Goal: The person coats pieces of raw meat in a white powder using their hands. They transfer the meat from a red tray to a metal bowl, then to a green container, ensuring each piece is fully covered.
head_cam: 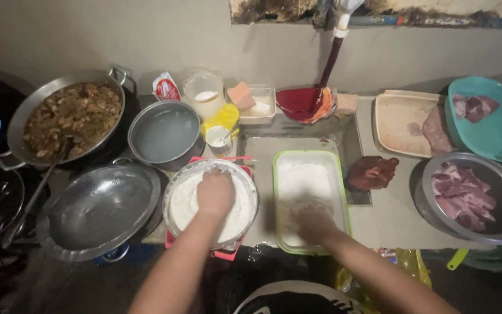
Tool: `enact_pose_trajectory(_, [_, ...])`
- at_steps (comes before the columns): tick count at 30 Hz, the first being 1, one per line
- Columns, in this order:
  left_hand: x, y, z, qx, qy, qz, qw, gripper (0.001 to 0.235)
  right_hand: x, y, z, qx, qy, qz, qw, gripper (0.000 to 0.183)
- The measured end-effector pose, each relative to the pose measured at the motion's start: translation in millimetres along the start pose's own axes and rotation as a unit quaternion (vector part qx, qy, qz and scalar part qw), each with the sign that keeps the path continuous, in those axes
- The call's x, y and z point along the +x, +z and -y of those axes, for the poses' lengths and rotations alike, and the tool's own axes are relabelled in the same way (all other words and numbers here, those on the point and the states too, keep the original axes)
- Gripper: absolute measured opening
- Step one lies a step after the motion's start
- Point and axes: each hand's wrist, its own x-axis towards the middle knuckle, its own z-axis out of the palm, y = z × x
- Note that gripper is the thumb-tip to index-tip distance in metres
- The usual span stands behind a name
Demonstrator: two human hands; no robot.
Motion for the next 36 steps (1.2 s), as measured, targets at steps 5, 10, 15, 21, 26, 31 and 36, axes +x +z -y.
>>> enact_pose_trajectory(5, [10.3,20.0,22.4,0.021,0.138,-0.009,0.990,0.015,2.7,8.2,-8.3,0.027,0.004,-0.014,1.000,0.028])
enact_pose_trajectory(10, [20.0,27.6,25.4,0.067,0.211,-0.013,0.975,0.017,-15.0,-24.5,9.9,0.047,0.020,-0.003,0.999,0.032])
enact_pose_trajectory(15, [25.3,14.7,41.3,0.095,0.218,0.022,0.971,0.023,-10.9,-28.6,10.0,0.072,0.031,0.023,0.997,0.033])
enact_pose_trajectory(21, [38.7,12.3,62.8,0.047,0.242,0.027,0.969,0.025,-3.3,-24.1,14.1,0.103,0.066,0.045,0.991,0.041])
enact_pose_trajectory(26, [19.0,-95.7,67.0,-0.104,0.293,0.137,0.940,0.029,-11.9,-32.9,17.9,0.080,0.063,0.092,0.990,0.035])
enact_pose_trajectory(31, [20.3,-117.9,82.4,-0.168,0.263,0.228,0.922,0.032,8.5,-9.0,1.3,0.019,0.027,0.131,0.991,0.038])
enact_pose_trajectory(36, [41.2,-141.7,101.2,-0.218,0.217,0.252,0.917,0.027,23.3,20.6,-6.2,0.041,0.052,0.020,0.998,0.037])
